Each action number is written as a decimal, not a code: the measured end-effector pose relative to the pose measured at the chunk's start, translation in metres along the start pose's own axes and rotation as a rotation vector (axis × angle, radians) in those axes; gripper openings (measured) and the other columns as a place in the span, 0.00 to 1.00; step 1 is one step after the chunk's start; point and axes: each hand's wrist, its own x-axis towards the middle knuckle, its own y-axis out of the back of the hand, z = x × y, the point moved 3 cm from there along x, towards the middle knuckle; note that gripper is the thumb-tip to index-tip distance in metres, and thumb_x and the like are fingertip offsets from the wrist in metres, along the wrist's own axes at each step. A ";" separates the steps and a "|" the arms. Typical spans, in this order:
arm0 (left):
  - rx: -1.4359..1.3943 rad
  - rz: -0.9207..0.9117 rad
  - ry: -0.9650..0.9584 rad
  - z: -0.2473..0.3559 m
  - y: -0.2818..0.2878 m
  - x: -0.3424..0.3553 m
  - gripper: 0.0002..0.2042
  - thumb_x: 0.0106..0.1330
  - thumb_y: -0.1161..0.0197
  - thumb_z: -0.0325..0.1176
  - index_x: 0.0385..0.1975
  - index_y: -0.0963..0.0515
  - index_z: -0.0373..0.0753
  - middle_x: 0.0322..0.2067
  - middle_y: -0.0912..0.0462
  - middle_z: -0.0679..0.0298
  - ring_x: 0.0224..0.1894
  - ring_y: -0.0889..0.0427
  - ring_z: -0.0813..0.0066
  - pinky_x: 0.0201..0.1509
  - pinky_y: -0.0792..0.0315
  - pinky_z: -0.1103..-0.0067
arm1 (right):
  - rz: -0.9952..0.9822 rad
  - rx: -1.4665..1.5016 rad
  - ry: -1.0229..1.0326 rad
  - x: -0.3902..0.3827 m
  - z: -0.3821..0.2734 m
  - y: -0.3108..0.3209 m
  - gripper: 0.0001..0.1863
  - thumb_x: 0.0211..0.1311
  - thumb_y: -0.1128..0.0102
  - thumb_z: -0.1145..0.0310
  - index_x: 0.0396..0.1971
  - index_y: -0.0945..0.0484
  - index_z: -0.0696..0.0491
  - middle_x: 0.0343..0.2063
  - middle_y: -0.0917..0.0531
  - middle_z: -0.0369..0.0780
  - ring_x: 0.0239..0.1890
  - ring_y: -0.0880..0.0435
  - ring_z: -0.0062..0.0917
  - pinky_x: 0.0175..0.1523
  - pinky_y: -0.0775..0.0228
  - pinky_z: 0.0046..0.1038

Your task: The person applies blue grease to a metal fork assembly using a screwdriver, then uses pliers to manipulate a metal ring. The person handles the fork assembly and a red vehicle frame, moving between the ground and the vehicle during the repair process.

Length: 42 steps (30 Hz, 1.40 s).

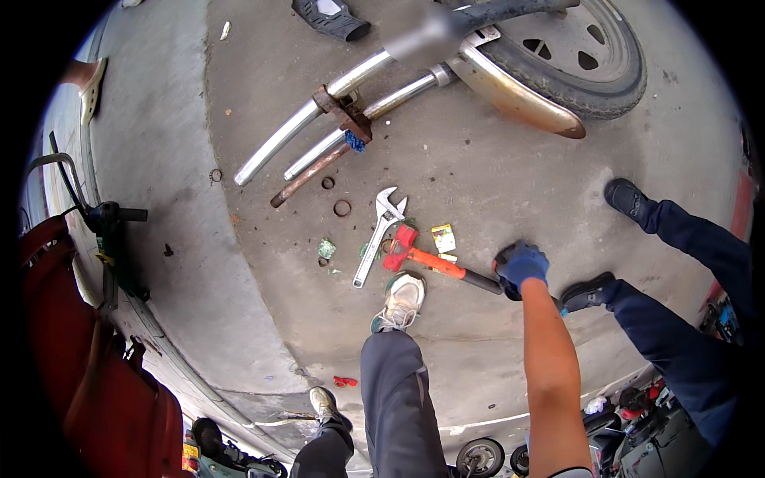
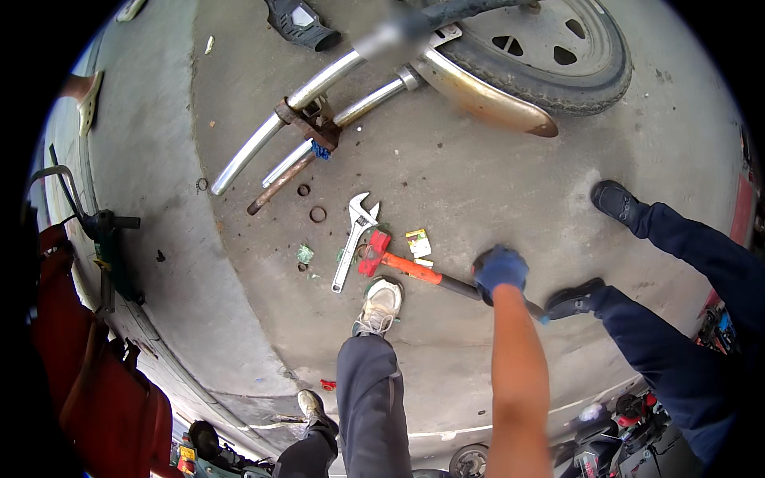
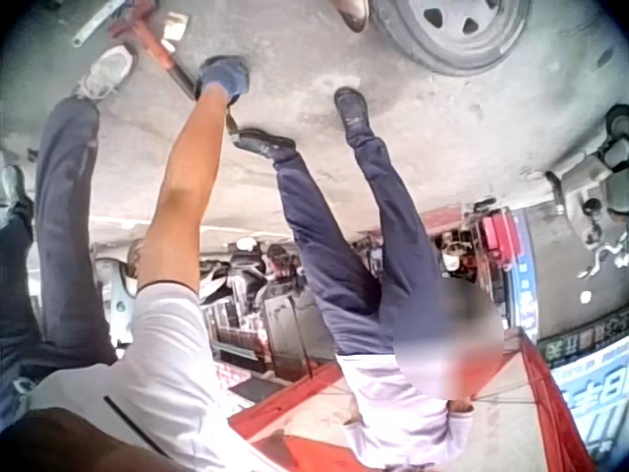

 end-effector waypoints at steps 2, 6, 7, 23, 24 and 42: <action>-0.008 0.001 -0.003 -0.003 0.004 0.004 0.34 0.71 0.46 0.53 0.65 0.39 0.29 0.59 0.30 0.44 0.58 0.27 0.52 0.59 0.31 0.68 | 0.034 0.004 -0.018 -0.004 0.034 -0.033 0.37 0.50 0.34 0.45 0.56 0.30 0.52 0.53 0.25 0.49 0.56 0.24 0.44 0.60 0.31 0.40; -0.020 0.006 -0.006 -0.009 0.017 0.005 0.34 0.72 0.47 0.54 0.66 0.40 0.30 0.61 0.31 0.44 0.59 0.28 0.51 0.61 0.33 0.67 | 0.050 0.075 -0.044 -0.011 0.076 -0.119 0.36 0.49 0.34 0.41 0.54 0.29 0.48 0.52 0.24 0.47 0.55 0.23 0.46 0.59 0.30 0.42; -0.022 0.007 -0.004 -0.012 0.022 0.004 0.35 0.72 0.47 0.54 0.66 0.41 0.30 0.61 0.32 0.44 0.60 0.28 0.51 0.62 0.33 0.67 | 0.068 0.072 -0.051 -0.016 0.082 -0.149 0.36 0.49 0.34 0.39 0.53 0.29 0.47 0.52 0.24 0.46 0.54 0.23 0.46 0.58 0.30 0.43; -0.152 0.029 -0.059 -0.072 0.059 -0.041 0.36 0.72 0.50 0.55 0.70 0.45 0.32 0.66 0.37 0.46 0.66 0.34 0.53 0.69 0.39 0.65 | 0.505 0.161 0.494 -0.019 -0.150 -0.107 0.27 0.53 0.34 0.60 0.53 0.26 0.51 0.49 0.21 0.45 0.54 0.24 0.39 0.56 0.31 0.38; -0.097 0.049 -0.096 -0.062 0.050 -0.044 0.35 0.72 0.50 0.53 0.69 0.44 0.32 0.65 0.35 0.46 0.65 0.33 0.54 0.69 0.39 0.65 | 0.368 0.108 0.439 -0.005 -0.151 -0.109 0.26 0.51 0.33 0.60 0.52 0.25 0.50 0.48 0.21 0.44 0.54 0.23 0.37 0.55 0.30 0.36; -0.156 -0.062 -0.100 0.054 0.033 -0.075 0.37 0.52 0.29 0.55 0.58 0.31 0.39 0.39 0.17 0.48 0.40 0.16 0.52 0.43 0.22 0.62 | -0.162 0.584 0.615 -0.269 0.037 -0.022 0.08 0.61 0.38 0.62 0.23 0.21 0.47 0.15 0.25 0.30 0.12 0.33 0.19 0.19 0.39 0.27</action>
